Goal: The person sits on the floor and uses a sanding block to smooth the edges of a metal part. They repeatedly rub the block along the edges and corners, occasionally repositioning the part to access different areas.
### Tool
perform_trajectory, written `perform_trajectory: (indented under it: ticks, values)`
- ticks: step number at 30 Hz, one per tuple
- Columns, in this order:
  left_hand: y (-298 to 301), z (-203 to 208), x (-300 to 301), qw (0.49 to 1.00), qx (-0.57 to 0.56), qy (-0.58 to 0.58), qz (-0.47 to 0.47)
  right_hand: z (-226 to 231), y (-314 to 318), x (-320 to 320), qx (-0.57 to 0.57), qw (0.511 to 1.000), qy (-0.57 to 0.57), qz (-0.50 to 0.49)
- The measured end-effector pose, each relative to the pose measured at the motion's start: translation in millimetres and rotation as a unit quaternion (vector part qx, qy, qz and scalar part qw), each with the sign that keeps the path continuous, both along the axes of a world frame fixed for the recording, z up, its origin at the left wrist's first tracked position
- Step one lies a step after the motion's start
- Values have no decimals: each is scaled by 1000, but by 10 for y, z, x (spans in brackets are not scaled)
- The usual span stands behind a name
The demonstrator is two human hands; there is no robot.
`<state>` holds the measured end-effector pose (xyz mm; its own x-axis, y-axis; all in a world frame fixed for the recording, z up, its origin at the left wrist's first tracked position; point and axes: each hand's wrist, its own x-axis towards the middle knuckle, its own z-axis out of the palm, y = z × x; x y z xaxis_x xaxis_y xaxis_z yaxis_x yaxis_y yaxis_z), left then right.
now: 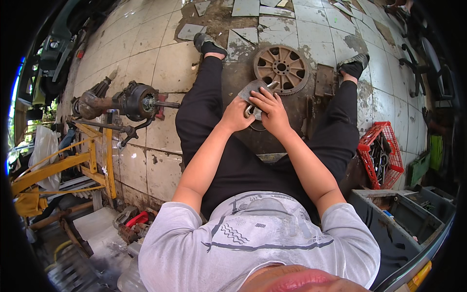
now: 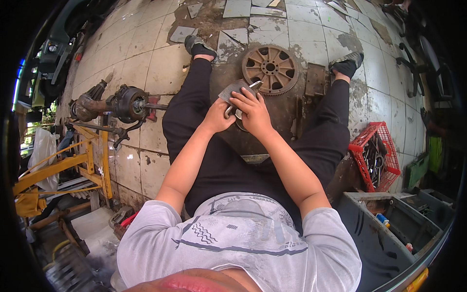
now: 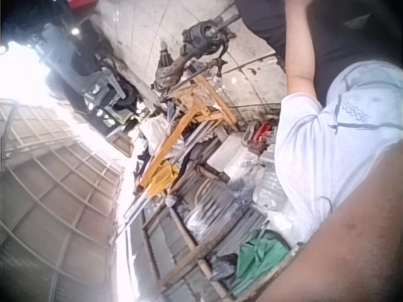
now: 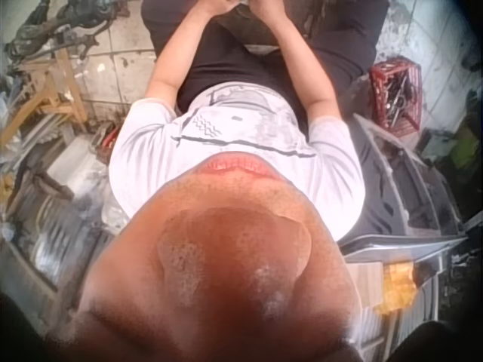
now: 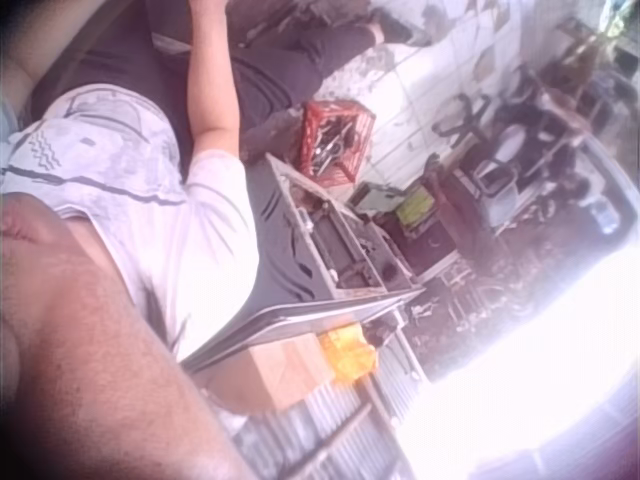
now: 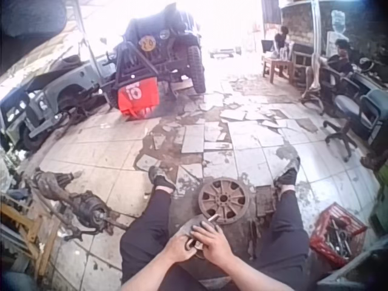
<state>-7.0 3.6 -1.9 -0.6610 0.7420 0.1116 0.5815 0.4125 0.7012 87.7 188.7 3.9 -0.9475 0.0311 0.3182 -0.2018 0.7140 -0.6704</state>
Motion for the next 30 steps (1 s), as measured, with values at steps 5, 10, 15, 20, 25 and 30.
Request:
perform_trajectory:
  ticks: [5, 10, 15, 20, 25, 30]
  values:
    - [12, 30, 27, 1000, -18, -14, -1, -39, -17, 55, -8, 1000, 13, 13]
    - [20, 62, 27, 999, -3, -36, 22, -6, -19, 29, -4, 1000, 4, 7]
    - [16, 88, 24, 999, -20, -32, -3, -28, 15, 27, -2, 1000, 14, 22]
    - [4, 28, 21, 1000, -2, 1, 1, 7, -20, 44, -3, 1000, 8, 14]
    - [-19, -22, 21, 1000, -13, -15, 5, 37, -10, 50, -11, 1000, 1, 20]
    - [46, 100, 68, 999, 20, -24, 7, -4, 14, 109, -7, 1000, -14, 16]
